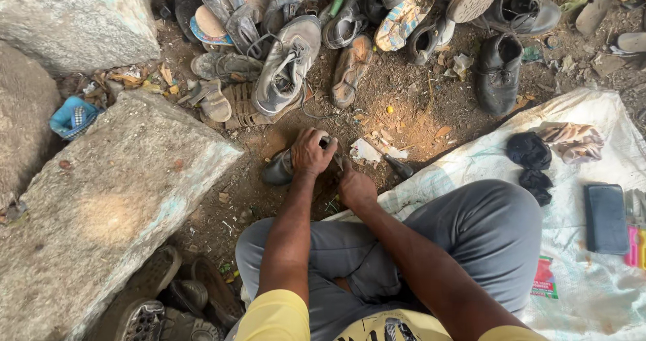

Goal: The person sits on the ground and uses a knife to scrape and clean the soles and edges of several worn shoes. They handle each shoe individually, turning them over to access different areas, and place them aside after treatment.

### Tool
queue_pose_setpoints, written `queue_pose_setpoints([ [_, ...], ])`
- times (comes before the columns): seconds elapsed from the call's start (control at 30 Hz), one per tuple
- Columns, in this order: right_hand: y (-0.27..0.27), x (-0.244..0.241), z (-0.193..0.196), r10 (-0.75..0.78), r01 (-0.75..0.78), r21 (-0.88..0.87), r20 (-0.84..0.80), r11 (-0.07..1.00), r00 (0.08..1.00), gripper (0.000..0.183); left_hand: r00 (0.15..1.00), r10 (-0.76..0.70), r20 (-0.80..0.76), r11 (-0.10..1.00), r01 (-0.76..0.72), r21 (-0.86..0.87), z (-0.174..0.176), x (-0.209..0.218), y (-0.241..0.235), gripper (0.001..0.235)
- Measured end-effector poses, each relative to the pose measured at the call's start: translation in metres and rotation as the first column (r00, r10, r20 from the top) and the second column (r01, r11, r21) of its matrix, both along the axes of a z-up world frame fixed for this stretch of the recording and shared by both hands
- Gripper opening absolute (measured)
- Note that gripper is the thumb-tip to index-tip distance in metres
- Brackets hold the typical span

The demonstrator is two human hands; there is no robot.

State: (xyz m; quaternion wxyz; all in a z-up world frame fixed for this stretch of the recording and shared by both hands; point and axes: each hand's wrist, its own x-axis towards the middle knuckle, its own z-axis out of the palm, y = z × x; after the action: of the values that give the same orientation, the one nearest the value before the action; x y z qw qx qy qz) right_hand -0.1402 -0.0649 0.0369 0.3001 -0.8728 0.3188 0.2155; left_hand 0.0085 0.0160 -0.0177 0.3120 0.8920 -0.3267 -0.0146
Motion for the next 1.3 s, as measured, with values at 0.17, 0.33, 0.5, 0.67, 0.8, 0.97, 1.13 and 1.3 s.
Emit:
queue_pose_setpoints([
  [0.17,0.008,-0.02,0.005,0.055,-0.056,0.013,0.079,0.998,0.995,0.053,0.998,0.033,0.044,0.997,-0.03,-0.07,-0.012,0.002,0.003,0.026],
  [0.33,0.008,-0.014,0.003,-0.008,-0.004,0.101,0.119,0.995,0.993,0.047,0.999,0.036,0.008,0.993,-0.035,-0.116,-0.021,0.004,0.002,0.029],
  [0.5,0.022,-0.009,0.001,-0.032,0.023,0.098,0.095,0.995,0.995,0.046,0.989,0.04,-0.145,0.999,-0.041,-0.004,-0.023,0.009,-0.001,0.03],
  [0.67,0.018,-0.014,0.013,0.008,-0.009,0.067,0.017,0.998,1.0,0.039,0.99,0.124,-0.068,0.987,-0.13,-0.09,-0.009,0.003,0.001,0.033],
  [0.8,-0.006,0.005,0.0,0.037,-0.037,0.002,-0.147,0.999,0.988,0.055,0.935,0.345,-0.079,0.932,-0.352,-0.084,0.013,-0.017,-0.018,0.038],
  [0.97,-0.035,0.007,0.015,0.117,-0.124,-0.119,-0.061,0.985,0.991,0.046,0.87,0.358,-0.339,0.925,-0.281,0.255,0.042,-0.014,-0.023,0.062],
  [1.13,-0.032,0.012,0.047,0.092,-0.094,-0.024,-0.085,0.995,0.992,0.045,0.979,0.196,-0.049,0.98,-0.194,0.052,0.008,-0.012,-0.008,0.06],
  [1.3,-0.028,0.019,0.053,0.065,-0.065,0.001,0.008,0.998,0.998,0.044,0.963,0.243,-0.117,0.969,-0.247,-0.019,-0.041,0.0,-0.006,0.052],
])
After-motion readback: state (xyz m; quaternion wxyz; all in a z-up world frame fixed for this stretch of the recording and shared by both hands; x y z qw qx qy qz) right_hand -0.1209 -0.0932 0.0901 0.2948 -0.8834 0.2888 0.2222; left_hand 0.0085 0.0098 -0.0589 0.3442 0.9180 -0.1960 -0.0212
